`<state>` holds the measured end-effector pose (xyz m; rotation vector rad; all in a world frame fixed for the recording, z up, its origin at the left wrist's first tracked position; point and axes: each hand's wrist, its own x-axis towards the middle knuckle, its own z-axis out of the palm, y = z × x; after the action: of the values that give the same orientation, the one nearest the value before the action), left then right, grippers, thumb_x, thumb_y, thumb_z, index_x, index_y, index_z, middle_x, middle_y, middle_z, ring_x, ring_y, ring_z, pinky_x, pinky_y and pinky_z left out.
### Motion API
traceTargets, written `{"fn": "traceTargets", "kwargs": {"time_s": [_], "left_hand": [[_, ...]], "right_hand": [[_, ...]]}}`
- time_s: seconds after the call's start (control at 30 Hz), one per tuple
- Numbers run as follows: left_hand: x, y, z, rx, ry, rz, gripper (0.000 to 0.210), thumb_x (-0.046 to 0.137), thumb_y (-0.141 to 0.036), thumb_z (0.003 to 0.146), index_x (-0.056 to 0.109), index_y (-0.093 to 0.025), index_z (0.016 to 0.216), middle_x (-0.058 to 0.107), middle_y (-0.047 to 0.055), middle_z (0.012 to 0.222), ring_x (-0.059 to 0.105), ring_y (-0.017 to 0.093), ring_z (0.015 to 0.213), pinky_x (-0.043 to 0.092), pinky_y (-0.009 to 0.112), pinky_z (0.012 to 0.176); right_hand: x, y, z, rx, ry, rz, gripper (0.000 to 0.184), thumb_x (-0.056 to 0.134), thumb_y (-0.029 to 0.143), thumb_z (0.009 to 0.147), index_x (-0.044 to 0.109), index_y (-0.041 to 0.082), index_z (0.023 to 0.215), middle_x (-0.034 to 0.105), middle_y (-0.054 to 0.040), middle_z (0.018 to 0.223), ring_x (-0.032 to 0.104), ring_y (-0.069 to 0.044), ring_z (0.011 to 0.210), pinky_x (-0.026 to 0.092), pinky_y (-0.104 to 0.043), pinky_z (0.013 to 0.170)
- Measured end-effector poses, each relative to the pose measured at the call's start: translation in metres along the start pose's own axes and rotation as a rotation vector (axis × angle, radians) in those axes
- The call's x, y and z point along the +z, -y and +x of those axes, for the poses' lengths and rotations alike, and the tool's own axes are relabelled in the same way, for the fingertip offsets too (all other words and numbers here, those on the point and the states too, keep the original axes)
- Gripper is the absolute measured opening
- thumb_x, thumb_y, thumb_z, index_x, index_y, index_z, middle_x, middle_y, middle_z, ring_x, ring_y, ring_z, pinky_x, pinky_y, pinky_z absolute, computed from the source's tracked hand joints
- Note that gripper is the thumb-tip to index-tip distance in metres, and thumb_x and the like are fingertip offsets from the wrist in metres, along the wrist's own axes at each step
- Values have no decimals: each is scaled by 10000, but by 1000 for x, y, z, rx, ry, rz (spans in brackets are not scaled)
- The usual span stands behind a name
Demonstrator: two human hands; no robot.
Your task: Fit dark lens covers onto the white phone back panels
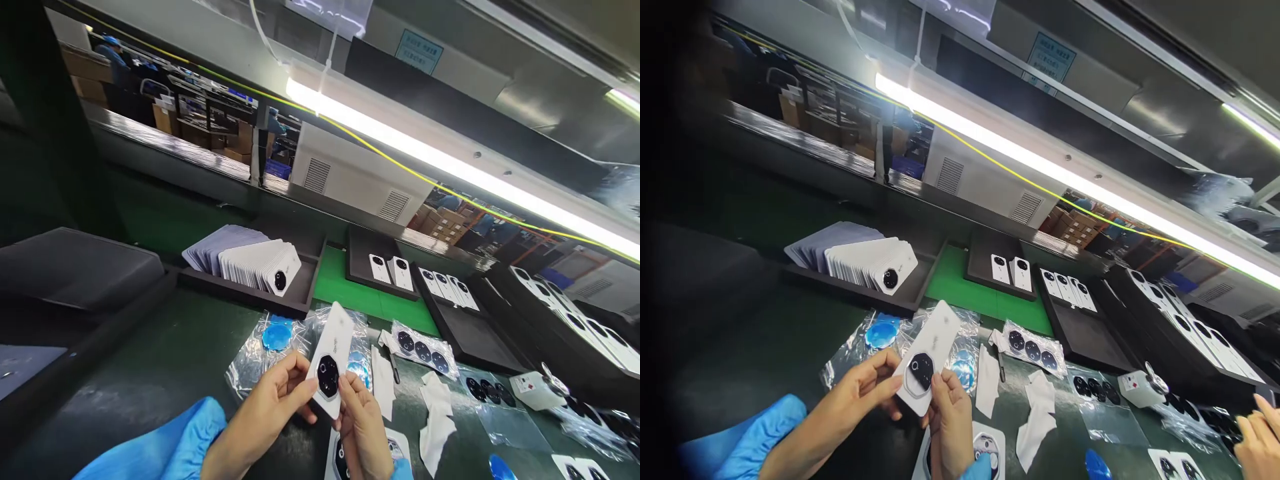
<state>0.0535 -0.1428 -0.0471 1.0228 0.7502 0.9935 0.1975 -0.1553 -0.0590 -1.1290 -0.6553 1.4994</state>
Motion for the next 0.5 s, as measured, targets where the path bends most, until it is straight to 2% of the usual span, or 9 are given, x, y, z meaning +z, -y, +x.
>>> {"fn": "traceTargets", "kwargs": {"time_s": [0.1, 0.3, 0.5], "left_hand": [[-3, 0, 1, 15, 37, 5, 551, 683, -699, 672, 563, -175, 794, 638, 27, 768, 595, 153, 701, 523, 244, 617], [0, -3, 1, 19, 10, -24, 539, 658, -695, 703, 561, -170, 775, 633, 20, 735, 613, 152, 691, 531, 242, 612], [0, -1, 0, 19, 14, -68, 500, 622, -676, 753, 530, -185, 756, 654, 20, 700, 644, 166, 669, 523, 251, 613]], "right_hand": [[7, 10, -4, 72, -20, 51, 472, 922, 455, 419, 659, 141, 654, 543, 33, 572, 423, -56, 500, 319, -137, 373], [12, 12, -6, 99, -77, 127, 464, 943, 413, 337, 676, 123, 583, 565, 31, 520, 444, -43, 445, 339, -138, 356], [17, 15, -9, 171, -166, 204, 532, 949, 365, 235, 697, 120, 634, 653, 18, 565, 432, -12, 361, 352, -130, 332]]}}
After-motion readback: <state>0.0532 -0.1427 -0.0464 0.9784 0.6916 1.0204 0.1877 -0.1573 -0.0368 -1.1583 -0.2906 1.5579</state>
